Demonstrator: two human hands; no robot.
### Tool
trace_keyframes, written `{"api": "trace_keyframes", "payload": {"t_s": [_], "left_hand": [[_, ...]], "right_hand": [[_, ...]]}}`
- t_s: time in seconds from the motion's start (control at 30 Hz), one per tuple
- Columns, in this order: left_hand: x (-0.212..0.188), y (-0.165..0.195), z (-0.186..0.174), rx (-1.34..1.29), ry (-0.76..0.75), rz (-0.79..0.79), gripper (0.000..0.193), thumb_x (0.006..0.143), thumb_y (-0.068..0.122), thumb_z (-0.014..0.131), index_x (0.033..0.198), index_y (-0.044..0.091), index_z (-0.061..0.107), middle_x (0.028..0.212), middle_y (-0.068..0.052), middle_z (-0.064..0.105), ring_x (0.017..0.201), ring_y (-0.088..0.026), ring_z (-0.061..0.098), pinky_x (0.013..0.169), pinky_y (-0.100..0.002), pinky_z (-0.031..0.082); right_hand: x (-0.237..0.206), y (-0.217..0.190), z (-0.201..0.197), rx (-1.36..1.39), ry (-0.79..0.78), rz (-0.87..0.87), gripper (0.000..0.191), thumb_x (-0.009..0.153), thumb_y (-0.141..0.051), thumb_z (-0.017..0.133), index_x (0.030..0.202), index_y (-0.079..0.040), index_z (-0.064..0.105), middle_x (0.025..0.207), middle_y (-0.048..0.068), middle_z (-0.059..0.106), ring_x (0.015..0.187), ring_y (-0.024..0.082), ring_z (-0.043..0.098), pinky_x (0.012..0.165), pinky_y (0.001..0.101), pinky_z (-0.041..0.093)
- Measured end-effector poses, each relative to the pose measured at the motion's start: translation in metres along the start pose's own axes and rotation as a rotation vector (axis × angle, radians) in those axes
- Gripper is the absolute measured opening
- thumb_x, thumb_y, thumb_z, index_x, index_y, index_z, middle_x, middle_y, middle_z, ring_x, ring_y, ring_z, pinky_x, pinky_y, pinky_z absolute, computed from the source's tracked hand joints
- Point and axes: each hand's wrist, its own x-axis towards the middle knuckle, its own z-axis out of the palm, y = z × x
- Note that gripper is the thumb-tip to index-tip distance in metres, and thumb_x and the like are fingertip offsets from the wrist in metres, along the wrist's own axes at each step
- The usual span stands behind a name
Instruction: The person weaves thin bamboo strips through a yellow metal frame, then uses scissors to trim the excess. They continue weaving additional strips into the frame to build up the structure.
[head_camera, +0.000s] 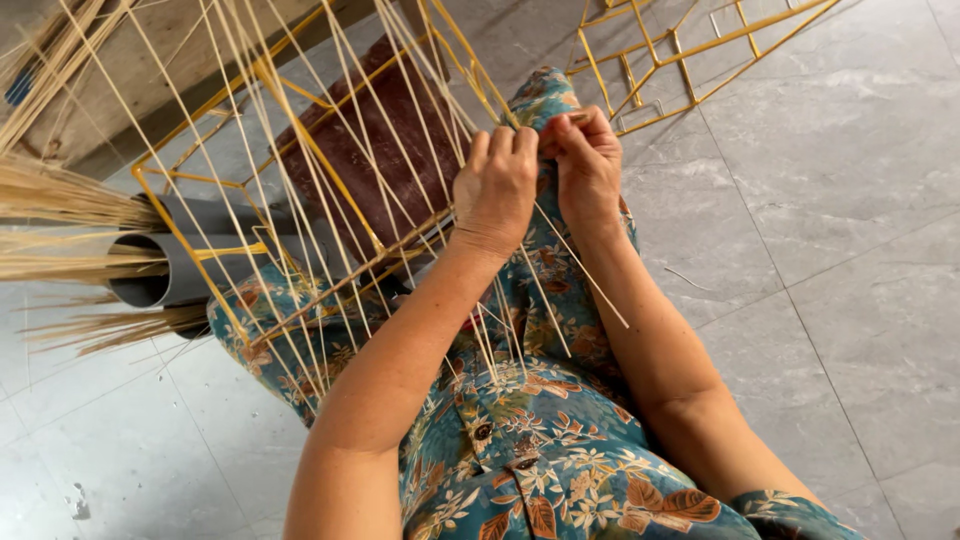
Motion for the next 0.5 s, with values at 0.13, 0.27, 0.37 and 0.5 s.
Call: {"api": "trace_keyframes", "payload": {"t_s": [0.13, 0.27, 0.37, 0.5], "left_hand": [[0.002, 0.000, -0.011, -0.138, -0.042, -0.067, 0.022, 0.087, 0.016, 0.078, 0.101, 0.005, 0.065, 0.098, -0.009, 0.067, 0.094, -0.026, 0.066, 0.082, -0.034, 0.058], [-0.010, -0.002, -0.060, -0.528, 0.049, -0.121, 0.031, 0.091, 0.018, 0.078, 0.118, 0.007, 0.066, 0.117, -0.011, 0.065, 0.107, -0.028, 0.066, 0.091, -0.038, 0.057], [-0.033, 0.006, -0.131, -0.665, 0.077, -0.014, 0.035, 0.101, 0.008, 0.072, 0.134, 0.015, 0.063, 0.134, -0.005, 0.063, 0.118, -0.024, 0.066, 0.100, -0.036, 0.059], [-0.075, 0.022, -0.248, -1.045, -0.032, 0.221, 0.036, 0.102, 0.020, 0.075, 0.133, 0.007, 0.061, 0.136, -0.008, 0.058, 0.124, -0.024, 0.063, 0.106, -0.044, 0.054]], "right_hand": [[0.006, 0.000, -0.010, -0.042, 0.018, 0.004, 0.006, 0.103, -0.007, 0.068, 0.102, -0.004, 0.063, 0.094, 0.009, 0.070, 0.080, 0.014, 0.062, 0.077, 0.0268, 0.050], [0.011, -0.011, -0.019, -0.207, -0.013, 0.028, 0.006, 0.105, -0.007, 0.070, 0.105, -0.003, 0.066, 0.096, 0.009, 0.069, 0.081, 0.012, 0.061, 0.076, 0.0255, 0.049], [0.010, -0.017, -0.020, -0.288, 0.005, -0.026, 0.008, 0.106, -0.010, 0.070, 0.108, -0.002, 0.068, 0.097, 0.007, 0.069, 0.079, 0.012, 0.061, 0.074, 0.0255, 0.050], [0.005, -0.021, -0.019, -0.267, 0.012, -0.030, 0.014, 0.107, -0.016, 0.067, 0.112, -0.003, 0.068, 0.103, 0.005, 0.070, 0.081, 0.013, 0.063, 0.075, 0.0269, 0.052]]}}
